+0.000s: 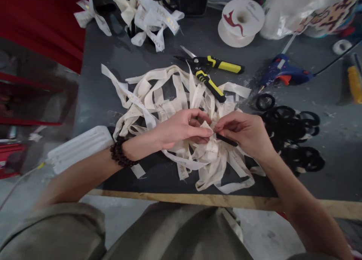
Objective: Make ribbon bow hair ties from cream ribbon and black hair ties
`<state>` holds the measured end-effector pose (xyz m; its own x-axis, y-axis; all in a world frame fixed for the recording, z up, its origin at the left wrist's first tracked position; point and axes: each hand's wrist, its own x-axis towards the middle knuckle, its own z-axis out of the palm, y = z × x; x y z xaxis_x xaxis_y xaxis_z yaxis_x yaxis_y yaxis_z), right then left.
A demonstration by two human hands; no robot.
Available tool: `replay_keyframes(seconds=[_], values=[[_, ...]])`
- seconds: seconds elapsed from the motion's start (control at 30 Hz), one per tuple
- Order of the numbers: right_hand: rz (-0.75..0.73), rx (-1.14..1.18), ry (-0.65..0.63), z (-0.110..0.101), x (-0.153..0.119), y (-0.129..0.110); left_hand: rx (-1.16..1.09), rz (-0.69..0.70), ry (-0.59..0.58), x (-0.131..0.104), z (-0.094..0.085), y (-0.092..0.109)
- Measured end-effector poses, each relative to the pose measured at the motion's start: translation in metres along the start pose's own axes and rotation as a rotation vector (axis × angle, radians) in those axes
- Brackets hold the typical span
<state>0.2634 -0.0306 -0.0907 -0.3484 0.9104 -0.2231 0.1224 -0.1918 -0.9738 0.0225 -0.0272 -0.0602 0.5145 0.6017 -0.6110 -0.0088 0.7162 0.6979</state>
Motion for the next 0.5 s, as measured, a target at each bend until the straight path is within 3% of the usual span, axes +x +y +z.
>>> replay_keyframes(seconds=[0.23, 0.5], values=[[-0.010, 0.010, -0.005, 0.002, -0.001, -0.001, -0.013, 0.007, -0.023, 0.004, -0.003, -0.006], [-0.018, 0.047, -0.041, 0.004, -0.003, 0.000, 0.015, -0.049, -0.030, 0.000, 0.000, 0.004]])
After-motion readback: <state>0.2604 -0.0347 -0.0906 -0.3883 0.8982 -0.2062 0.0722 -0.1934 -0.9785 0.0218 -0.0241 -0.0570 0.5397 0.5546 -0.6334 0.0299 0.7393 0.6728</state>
